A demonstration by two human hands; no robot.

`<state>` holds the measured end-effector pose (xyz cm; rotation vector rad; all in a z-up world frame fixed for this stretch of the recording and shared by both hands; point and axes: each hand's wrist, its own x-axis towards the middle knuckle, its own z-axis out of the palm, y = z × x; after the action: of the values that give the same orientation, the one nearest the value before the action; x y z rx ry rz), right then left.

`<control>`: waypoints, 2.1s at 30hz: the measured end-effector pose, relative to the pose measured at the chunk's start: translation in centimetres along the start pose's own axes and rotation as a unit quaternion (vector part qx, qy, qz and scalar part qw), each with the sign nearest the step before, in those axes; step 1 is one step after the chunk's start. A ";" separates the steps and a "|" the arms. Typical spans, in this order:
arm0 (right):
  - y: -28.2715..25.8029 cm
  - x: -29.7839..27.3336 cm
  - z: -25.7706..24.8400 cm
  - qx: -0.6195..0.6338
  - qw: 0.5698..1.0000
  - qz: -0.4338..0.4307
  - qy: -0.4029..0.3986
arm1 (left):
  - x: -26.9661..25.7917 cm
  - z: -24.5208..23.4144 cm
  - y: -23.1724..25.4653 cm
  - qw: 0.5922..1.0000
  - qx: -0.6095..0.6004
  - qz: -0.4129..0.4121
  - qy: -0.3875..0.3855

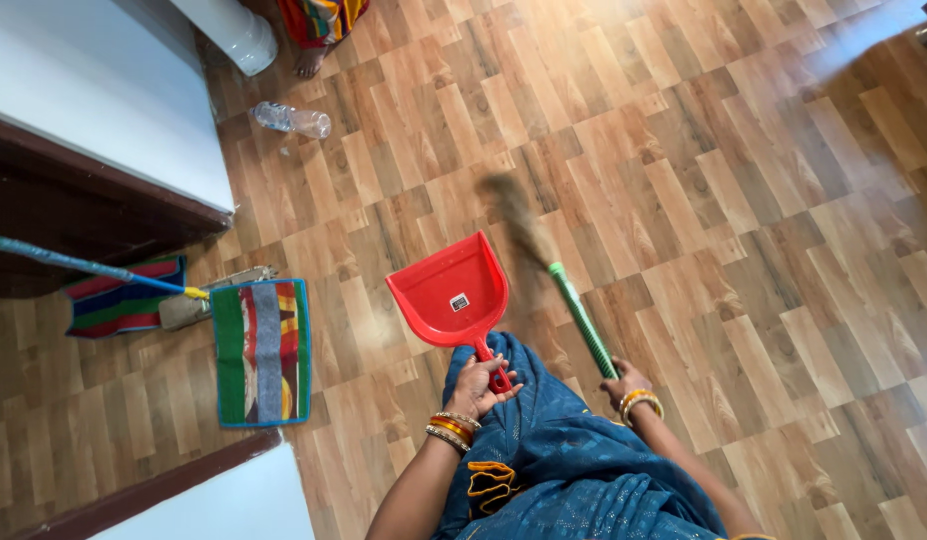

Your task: The person sweeps a wooden floor with a broom and dustpan, moving around furniture and rugs to gather debris. The person holds the dustpan in one hand and sweeps with the other, navigating around a bed, a glass table, and a sofa.

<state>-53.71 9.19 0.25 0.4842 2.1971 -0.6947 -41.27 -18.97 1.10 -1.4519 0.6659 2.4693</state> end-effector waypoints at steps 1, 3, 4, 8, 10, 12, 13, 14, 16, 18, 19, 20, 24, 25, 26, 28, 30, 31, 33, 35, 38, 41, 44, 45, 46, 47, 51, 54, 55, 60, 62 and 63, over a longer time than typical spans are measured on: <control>-0.9 0.8 -0.4 -0.002 0.999 -0.016 0.030 | 0.4 0.0 0.3 1.000 0.000 -0.002 -0.004; -2.7 2.0 -0.9 -0.008 0.995 -0.046 0.089 | 1.1 0.0 1.0 1.000 0.000 -0.007 -0.010; -3.7 2.4 -0.7 0.001 0.993 -0.052 0.103 | 1.2 0.2 1.4 1.000 0.004 -0.005 -0.012; -7.4 1.7 1.7 0.059 0.991 -0.054 0.104 | 2.0 1.4 4.0 1.000 0.021 -0.003 -0.020; -8.4 1.3 2.3 0.046 0.989 -0.093 0.109 | 2.3 2.1 5.5 0.999 0.029 0.003 -0.025; -8.7 0.7 3.3 -0.021 0.972 -0.180 0.150 | 2.6 2.8 7.0 0.999 0.037 0.015 -0.033; -8.8 0.6 3.6 -0.057 0.971 -0.197 0.121 | 2.9 3.2 7.9 0.999 0.038 0.016 -0.034; -8.9 0.6 3.9 -0.092 0.968 -0.212 0.093 | 3.2 3.7 8.7 0.998 0.040 0.017 -0.035; -9.6 0.8 4.2 -0.149 0.958 -0.245 0.023 | 3.8 4.7 10.3 0.998 0.050 0.017 -0.037; -10.5 1.2 4.6 -0.192 0.938 -0.281 -0.060 | 4.3 5.7 11.8 0.997 0.064 0.017 -0.037; -11.3 1.4 5.0 -0.233 0.931 -0.270 -0.077 | 4.5 6.2 12.5 0.997 0.071 0.012 -0.042; -12.5 1.5 5.7 -0.272 0.922 -0.258 -0.096 | 4.6 6.5 13.2 0.996 0.077 0.007 -0.046; -15.7 1.6 8.2 -0.407 0.843 -0.315 -0.156 | 4.9 7.7 15.4 0.992 0.115 -0.008 -0.049; -16.1 1.7 8.5 -0.403 0.850 -0.297 -0.161 | 5.0 7.9 16.0 0.992 0.116 -0.010 -0.049; -16.5 1.9 8.7 -0.401 0.856 -0.279 -0.167 | 5.0 8.0 16.7 0.992 0.115 -0.012 -0.049; -17.5 2.3 8.8 -0.380 0.881 -0.235 -0.156 | 5.0 8.2 18.1 0.992 0.115 -0.017 -0.051; -17.9 3.0 8.3 -0.342 0.914 -0.182 -0.124 | 4.9 8.2 19.1 0.991 0.116 -0.026 -0.054; -18.4 3.3 8.1 -0.295 0.934 -0.171 -0.102 | 5.0 8.1 19.8 0.990 0.125 -0.026 -0.054; -19.3 4.0 7.3 -0.200 0.967 -0.145 -0.059 | 5.4 8.1 21.1 0.988 0.141 -0.028 -0.053; -20.3 5.1 6.3 -0.145 0.979 -0.140 0.006 | 5.9 8.2 22.0 0.987 0.144 -0.035 -0.058; -22.2 6.1 5.9 -0.004 0.996 -0.077 0.050 | 6.8 7.9 23.9 0.987 0.146 -0.041 -0.051; -25.3 7.7 5.3 0.084 0.993 -0.017 0.084 | 7.8 7.4 25.5 0.986 0.150 -0.042 -0.057; -27.7 8.3 5.6 0.133 0.986 0.009 0.103 | 8.5 6.9 26.8 0.986 0.151 -0.043 -0.063; -28.3 8.3 5.8 0.149 0.983 0.014 0.107 | 8.7 7.0 27.3 0.986 0.151 -0.043 -0.064; -28.5 8.2 6.1 0.119 0.985 -0.013 0.125 | 8.9 7.1 27.5 0.986 0.149 -0.039 -0.059; -28.4 8.0 6.6 0.089 0.985 -0.040 0.144 | 9.0 7.3 27.7 0.987 0.147 -0.035 -0.055; -27.4 6.1 8.5 0.080 0.950 -0.230 0.194 | 9.8 8.6 28.4 0.991 0.122 -0.012 -0.044; -27.7 5.3 9.6 -0.030 0.964 -0.244 0.100 | 10.6 9.8 28.5 0.995 0.086 -0.005 -0.046; -27.6 5.3 9.6 -0.055 0.967 -0.242 0.059 | 10.9 10.1 28.4 0.994 0.097 -0.005 -0.050; -30.9 6.2 10.9 -0.179 0.953 -0.205 -0.136 | 12.2 11.4 28.8 0.991 0.119 -0.021 -0.061; -32.2 7.0 10.6 -0.227 0.945 -0.182 -0.150 | 12.9 11.8 29.2 0.990 0.127 -0.021 -0.065; -32.5 7.5 10.2 -0.251 0.940 -0.171 -0.157 | 13.3 12.0 29.4 0.989 0.130 -0.021 -0.067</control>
<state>-70.24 -21.53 -0.57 -0.2616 2.0603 -0.3277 -68.66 -39.82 2.72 -1.1813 0.8813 2.3196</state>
